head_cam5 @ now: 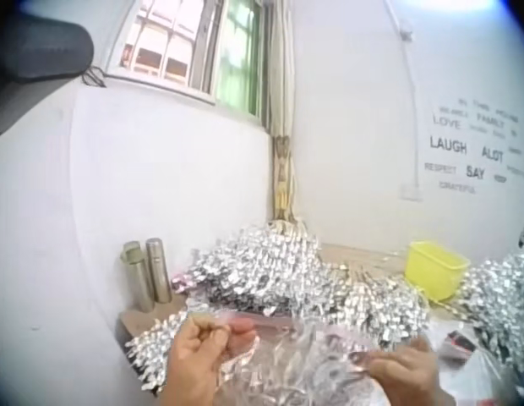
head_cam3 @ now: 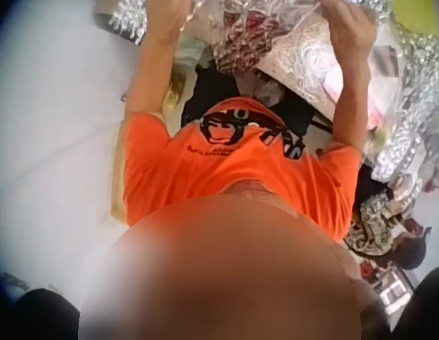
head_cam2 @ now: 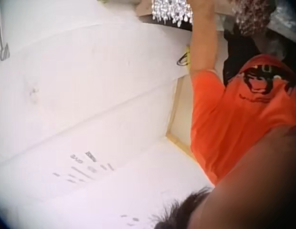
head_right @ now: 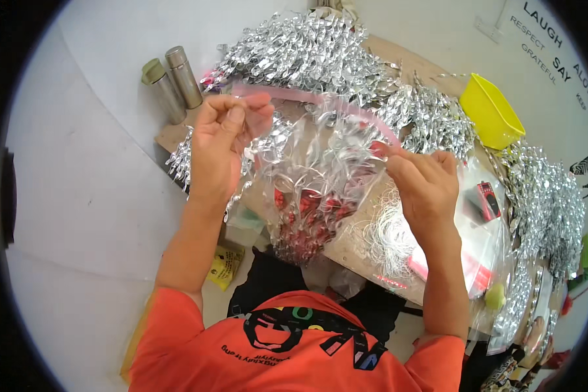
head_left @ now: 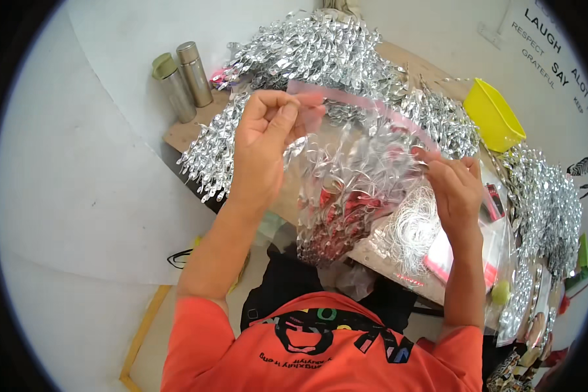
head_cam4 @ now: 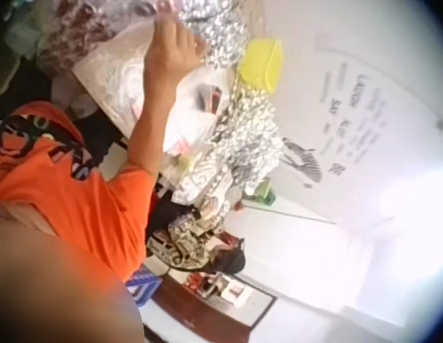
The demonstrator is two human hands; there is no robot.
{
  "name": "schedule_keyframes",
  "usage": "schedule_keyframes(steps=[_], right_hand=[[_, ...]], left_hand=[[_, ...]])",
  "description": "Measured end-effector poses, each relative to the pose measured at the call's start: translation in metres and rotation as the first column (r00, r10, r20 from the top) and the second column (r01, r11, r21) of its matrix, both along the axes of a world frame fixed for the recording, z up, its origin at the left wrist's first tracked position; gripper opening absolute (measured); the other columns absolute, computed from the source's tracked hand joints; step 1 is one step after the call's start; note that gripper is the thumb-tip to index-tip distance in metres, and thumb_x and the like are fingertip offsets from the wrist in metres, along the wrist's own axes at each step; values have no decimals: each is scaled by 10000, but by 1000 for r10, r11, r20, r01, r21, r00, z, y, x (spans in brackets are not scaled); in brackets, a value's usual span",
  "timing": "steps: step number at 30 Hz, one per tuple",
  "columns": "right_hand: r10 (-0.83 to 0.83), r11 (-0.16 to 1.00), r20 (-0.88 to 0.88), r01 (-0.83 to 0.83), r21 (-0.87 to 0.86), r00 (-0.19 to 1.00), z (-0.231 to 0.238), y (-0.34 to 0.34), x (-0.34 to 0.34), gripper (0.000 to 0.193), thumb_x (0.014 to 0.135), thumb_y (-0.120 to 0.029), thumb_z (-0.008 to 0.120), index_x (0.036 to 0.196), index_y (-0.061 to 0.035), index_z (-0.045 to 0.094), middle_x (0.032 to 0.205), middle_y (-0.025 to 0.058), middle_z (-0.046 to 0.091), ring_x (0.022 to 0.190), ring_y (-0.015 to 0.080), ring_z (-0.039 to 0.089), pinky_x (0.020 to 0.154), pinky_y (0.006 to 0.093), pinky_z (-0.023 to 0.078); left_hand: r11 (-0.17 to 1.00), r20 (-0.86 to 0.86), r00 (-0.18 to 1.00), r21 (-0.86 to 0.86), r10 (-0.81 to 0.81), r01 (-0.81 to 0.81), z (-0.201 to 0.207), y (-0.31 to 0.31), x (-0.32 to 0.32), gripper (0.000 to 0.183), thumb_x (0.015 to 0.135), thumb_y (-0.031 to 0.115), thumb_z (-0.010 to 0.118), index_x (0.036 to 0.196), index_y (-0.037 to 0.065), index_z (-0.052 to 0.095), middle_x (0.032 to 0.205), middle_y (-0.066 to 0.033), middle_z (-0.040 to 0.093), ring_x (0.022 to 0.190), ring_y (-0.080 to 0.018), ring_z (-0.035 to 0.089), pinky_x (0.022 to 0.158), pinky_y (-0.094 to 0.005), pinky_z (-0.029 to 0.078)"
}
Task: Packaging silver metallic decorations into plastic bags.
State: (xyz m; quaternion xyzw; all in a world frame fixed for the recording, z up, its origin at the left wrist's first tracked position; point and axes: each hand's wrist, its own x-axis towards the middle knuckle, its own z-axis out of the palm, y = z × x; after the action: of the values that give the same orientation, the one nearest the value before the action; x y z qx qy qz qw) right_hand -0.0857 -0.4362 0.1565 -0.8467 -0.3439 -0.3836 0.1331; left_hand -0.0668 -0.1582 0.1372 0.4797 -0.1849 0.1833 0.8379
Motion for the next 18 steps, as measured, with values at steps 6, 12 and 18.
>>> schedule_keyframes(steps=[6,12,18], right_hand=[[60,996,135,-50,-80,989,51,-13,7,79,815,18,627,889,-11,623,913,86,684,738,207,599,738,327,391],[51,998,342,-38,-42,938,122,8,5,97,822,-46,647,919,-48,655,864,67,682,739,196,620,769,314,426],[-7,963,227,68,-261,974,91,-12,23,87,801,-54,658,884,-38,636,862,65,666,790,218,610,788,340,435]], left_hand=[[996,97,994,66,59,-66,54,6,4,123,971,101,495,1024,-8,516,1063,-155,649,968,-199,646,880,-318,513],[974,240,949,46,203,-220,86,21,4,139,947,99,527,1011,-19,566,1007,-116,672,913,-164,645,880,-289,502],[993,-26,996,81,89,-87,34,4,31,145,927,116,566,991,-13,577,972,-92,670,888,-148,632,870,-279,494]])
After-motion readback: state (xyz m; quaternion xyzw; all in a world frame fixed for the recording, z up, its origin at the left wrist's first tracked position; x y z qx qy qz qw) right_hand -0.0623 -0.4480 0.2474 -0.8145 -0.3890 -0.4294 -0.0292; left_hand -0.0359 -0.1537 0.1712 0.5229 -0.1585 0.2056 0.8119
